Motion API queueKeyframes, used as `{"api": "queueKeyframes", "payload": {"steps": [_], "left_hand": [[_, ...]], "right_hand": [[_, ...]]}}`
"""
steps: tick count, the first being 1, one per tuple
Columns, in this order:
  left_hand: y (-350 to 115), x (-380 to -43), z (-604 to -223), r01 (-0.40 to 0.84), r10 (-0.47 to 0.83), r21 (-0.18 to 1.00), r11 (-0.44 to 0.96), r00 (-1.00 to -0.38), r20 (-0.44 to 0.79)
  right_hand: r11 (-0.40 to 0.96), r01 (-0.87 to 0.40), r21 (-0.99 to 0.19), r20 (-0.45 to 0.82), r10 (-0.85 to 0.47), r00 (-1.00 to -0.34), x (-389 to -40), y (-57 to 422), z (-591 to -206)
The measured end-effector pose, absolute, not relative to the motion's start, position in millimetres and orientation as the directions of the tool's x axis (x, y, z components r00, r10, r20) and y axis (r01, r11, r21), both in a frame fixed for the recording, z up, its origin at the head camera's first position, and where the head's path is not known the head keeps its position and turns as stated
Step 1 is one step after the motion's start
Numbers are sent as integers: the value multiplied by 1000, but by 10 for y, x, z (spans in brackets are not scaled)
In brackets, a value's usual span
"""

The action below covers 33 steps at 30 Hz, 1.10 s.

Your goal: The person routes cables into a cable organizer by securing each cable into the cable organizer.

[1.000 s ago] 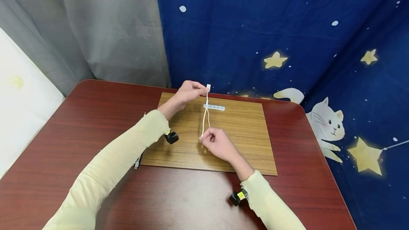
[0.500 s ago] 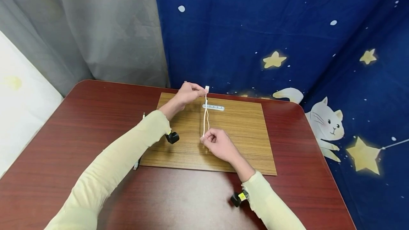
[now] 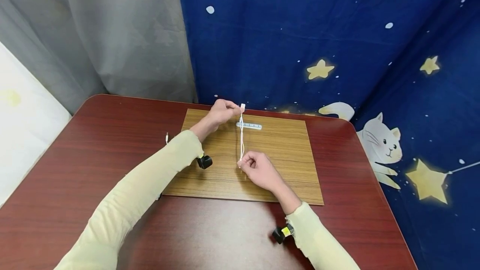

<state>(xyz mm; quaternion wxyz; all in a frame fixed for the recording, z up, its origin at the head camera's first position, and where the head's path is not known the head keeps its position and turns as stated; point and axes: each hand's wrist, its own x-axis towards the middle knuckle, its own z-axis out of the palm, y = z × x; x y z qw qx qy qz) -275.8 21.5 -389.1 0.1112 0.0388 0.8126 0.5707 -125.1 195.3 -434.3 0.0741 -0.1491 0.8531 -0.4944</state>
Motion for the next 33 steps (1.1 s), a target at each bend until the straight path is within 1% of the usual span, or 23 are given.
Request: {"api": "queueKeyframes", "payload": {"steps": [5, 11, 18, 26, 33], "left_hand": [[248, -2761, -3921, -42, 180, 934, 354, -977, -112], [300, -2759, -3930, -60, 144, 915, 399, -981, -127], [351, -2771, -3985, -61, 144, 922, 383, -982, -125], [397, -2761, -4026, -26, 139, 901, 433, -986, -95], [405, -2766, -4063, -27, 124, 887, 460, -988, -94]], "right_hand": [[461, -170, -871, 11, -328, -945, -1250, 1971, -4345], [465, -159, -871, -4, -329, -944, -1248, 1982, -4338], [478, -135, -868, -30, -322, -946, -1247, 1997, -4338], [513, -129, -849, -38, -304, -952, -1241, 2011, -4349], [522, -130, -843, -33, -292, -956, -1250, 2017, -4362]]}}
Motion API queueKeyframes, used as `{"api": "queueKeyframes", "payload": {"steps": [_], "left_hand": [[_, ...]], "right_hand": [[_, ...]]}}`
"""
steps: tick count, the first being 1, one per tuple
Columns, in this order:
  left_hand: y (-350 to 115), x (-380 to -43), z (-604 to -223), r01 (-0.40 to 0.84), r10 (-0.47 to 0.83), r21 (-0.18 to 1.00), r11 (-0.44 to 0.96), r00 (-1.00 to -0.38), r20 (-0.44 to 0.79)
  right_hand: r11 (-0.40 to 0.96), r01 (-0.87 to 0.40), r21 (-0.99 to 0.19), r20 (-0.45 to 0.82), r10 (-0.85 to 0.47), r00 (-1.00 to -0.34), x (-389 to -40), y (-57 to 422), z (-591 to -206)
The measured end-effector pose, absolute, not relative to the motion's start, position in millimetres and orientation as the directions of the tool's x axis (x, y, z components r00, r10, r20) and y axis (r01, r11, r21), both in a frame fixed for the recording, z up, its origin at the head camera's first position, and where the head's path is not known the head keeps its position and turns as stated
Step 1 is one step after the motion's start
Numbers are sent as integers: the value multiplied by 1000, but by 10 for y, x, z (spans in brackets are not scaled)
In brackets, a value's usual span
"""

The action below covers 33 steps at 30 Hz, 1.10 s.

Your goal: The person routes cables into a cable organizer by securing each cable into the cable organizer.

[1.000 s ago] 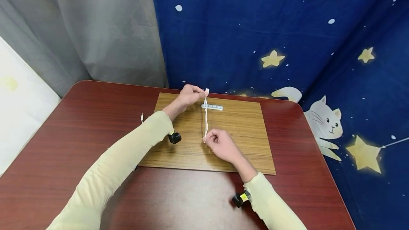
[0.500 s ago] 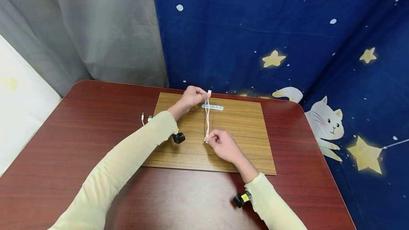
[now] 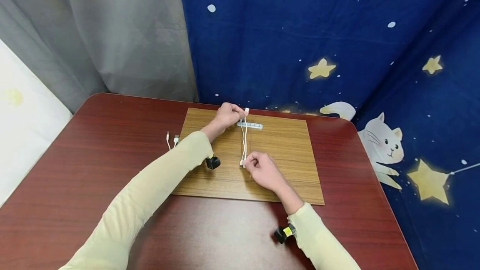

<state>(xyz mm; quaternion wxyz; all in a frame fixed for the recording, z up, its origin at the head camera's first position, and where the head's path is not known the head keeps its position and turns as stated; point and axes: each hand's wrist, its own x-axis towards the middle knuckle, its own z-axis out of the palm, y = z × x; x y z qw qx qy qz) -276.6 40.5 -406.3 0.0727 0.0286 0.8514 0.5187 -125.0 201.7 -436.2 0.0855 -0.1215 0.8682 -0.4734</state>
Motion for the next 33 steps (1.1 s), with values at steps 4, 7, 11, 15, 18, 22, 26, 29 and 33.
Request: {"api": "queueKeyframes", "payload": {"steps": [4, 7, 11, 15, 18, 22, 26, 29, 33], "left_hand": [[413, -2778, -4101, -31, 106, 854, 520, -989, -101], [430, -2787, -4114, -40, 87, 826, 563, -990, -107], [455, -2800, -4134, -60, 62, 790, 611, -990, -124], [473, -2810, -4145, -83, 40, 766, 637, -989, -141], [478, -2808, -4144, -89, 33, 759, 645, -989, -143], [481, -2802, -4148, -88, 35, 757, 648, -989, -144], [477, -2805, -4180, -96, 27, 757, 646, -988, -149], [477, -2812, -4210, -98, 22, 755, 649, -989, -147], [483, -2815, -4224, -90, 25, 748, 658, -990, -142]], "right_hand": [[527, -115, -842, -44, -281, -959, -1251, 2010, -4369], [533, -116, -838, -40, -272, -961, -1256, 2010, -4372], [567, -111, -816, -38, -244, -969, -1254, 2000, -4358], [603, -100, -792, -47, -223, -974, -1245, 1986, -4331], [629, -96, -771, -52, -212, -976, -1244, 1980, -4316], [662, -83, -745, -65, -195, -979, -1249, 1970, -4298], [679, -76, -730, -77, -192, -978, -1252, 1958, -4281], [686, -78, -724, -80, -196, -977, -1253, 1951, -4270], [686, -77, -723, -85, -199, -976, -1252, 1942, -4260]]}}
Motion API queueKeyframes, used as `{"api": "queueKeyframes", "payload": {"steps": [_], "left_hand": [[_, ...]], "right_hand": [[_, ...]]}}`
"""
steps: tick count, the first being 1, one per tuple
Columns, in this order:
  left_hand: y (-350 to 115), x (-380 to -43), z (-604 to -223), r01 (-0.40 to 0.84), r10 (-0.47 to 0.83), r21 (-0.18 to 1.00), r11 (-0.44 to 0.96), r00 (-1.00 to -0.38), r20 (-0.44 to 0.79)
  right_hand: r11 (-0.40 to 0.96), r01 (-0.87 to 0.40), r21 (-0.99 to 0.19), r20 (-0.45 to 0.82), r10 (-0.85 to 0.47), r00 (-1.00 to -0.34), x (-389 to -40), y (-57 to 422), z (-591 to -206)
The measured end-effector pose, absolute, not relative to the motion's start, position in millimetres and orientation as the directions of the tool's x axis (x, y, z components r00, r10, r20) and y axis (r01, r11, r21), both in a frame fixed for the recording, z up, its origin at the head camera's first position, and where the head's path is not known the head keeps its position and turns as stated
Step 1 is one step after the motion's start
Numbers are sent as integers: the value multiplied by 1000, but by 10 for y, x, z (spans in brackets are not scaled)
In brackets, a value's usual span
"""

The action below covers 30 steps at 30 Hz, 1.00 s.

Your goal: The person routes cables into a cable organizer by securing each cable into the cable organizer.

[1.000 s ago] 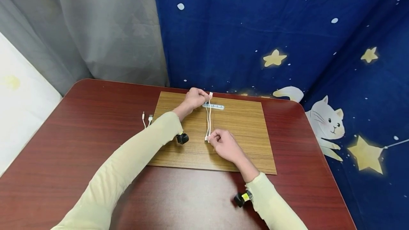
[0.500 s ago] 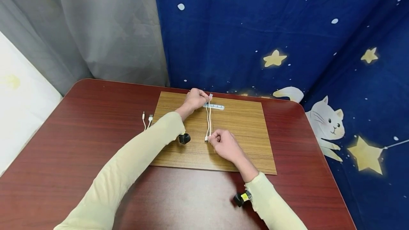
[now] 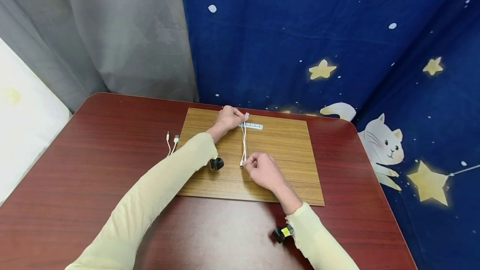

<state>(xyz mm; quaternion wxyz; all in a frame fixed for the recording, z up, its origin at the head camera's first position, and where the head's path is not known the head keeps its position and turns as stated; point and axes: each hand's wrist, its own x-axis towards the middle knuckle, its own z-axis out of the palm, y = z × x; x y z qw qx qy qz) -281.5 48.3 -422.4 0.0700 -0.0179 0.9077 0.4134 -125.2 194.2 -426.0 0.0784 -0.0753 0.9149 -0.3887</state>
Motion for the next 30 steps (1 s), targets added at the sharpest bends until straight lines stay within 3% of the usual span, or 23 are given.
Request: {"api": "queueKeyframes", "payload": {"steps": [30], "left_hand": [[564, -2841, -4222, -107, 3, 679, 726, -987, -159]], "right_hand": [[712, -77, -698, -98, -201, -975, -1285, 1913, -4230]]}}
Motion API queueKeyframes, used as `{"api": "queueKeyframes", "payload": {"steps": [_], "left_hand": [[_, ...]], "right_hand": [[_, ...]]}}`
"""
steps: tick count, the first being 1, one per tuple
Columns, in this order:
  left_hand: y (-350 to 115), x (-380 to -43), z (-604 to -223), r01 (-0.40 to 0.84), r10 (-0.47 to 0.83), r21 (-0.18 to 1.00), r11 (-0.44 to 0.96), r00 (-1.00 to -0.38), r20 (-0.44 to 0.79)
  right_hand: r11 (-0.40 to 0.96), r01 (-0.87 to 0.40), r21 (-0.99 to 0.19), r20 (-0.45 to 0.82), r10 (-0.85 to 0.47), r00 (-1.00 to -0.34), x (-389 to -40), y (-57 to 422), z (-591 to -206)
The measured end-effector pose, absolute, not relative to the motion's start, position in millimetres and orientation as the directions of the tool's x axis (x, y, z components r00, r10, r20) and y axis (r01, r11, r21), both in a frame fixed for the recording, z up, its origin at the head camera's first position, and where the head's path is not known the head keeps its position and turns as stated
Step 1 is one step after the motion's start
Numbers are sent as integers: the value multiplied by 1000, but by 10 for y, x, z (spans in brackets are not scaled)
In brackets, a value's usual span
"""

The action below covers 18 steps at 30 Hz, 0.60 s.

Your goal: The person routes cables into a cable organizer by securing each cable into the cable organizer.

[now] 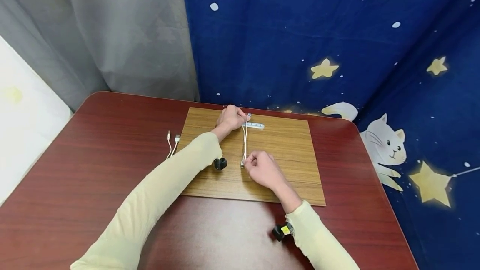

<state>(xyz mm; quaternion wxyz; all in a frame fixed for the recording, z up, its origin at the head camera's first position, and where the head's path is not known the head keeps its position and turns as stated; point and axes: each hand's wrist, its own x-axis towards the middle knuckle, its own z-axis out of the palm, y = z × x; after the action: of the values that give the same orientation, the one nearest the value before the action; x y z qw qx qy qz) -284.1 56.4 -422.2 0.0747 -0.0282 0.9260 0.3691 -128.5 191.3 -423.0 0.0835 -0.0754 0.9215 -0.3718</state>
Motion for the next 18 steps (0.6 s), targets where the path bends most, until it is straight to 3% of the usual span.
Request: {"api": "queueKeyframes", "payload": {"steps": [18], "left_hand": [[598, -2883, -4247, -113, -5, 658, 744, -986, -164]], "right_hand": [[721, -73, -689, -108, -201, -974, -1287, 1943, -4237]]}}
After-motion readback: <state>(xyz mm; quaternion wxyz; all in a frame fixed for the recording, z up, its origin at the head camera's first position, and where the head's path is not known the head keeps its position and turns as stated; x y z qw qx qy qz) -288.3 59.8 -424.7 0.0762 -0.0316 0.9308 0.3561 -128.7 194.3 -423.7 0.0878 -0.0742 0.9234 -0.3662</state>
